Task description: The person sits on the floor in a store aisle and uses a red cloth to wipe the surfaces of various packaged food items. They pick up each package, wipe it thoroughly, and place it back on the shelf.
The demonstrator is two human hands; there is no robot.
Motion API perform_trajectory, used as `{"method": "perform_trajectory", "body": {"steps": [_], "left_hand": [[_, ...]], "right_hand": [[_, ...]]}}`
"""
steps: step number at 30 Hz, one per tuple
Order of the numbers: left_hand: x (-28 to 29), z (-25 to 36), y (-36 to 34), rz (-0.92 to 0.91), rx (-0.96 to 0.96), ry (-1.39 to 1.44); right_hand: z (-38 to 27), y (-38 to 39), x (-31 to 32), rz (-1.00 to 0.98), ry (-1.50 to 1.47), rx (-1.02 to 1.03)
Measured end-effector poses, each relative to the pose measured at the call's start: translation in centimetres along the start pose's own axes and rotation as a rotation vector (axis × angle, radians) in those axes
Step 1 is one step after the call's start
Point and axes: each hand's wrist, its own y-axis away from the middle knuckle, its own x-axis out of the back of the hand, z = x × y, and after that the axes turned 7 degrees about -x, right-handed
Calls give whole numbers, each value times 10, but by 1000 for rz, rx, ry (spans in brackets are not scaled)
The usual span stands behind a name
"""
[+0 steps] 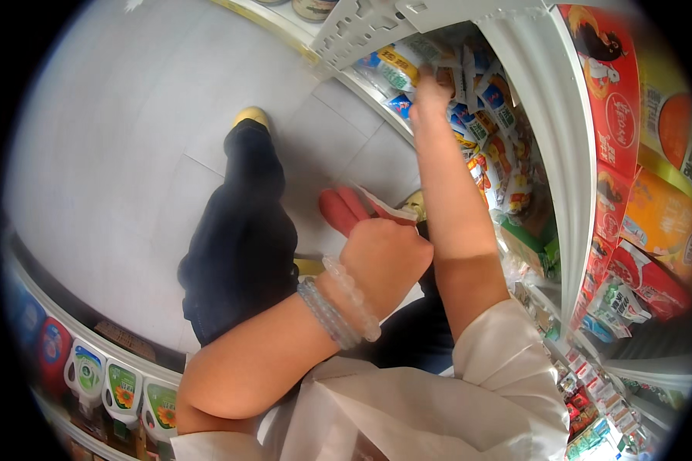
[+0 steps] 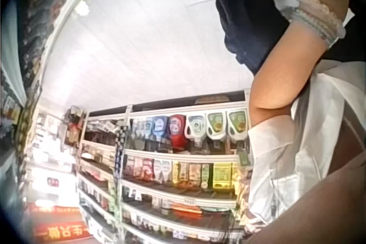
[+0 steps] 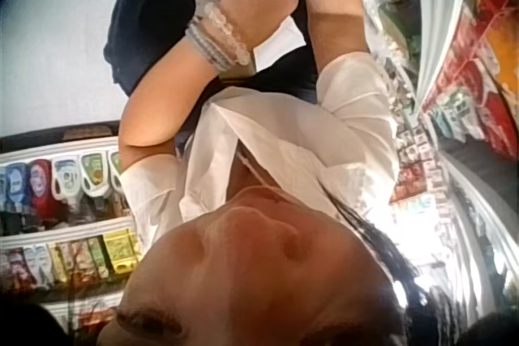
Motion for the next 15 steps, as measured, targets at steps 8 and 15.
{"method": "perform_trajectory", "body": {"steps": [8, 15], "left_hand": [[-8, -7, 0, -11, 49, 69], [-15, -7, -2, 185, 103, 152]], "right_hand": [[-38, 51, -19, -110, -662, -747], [-65, 55, 59, -5, -625, -736]]}}
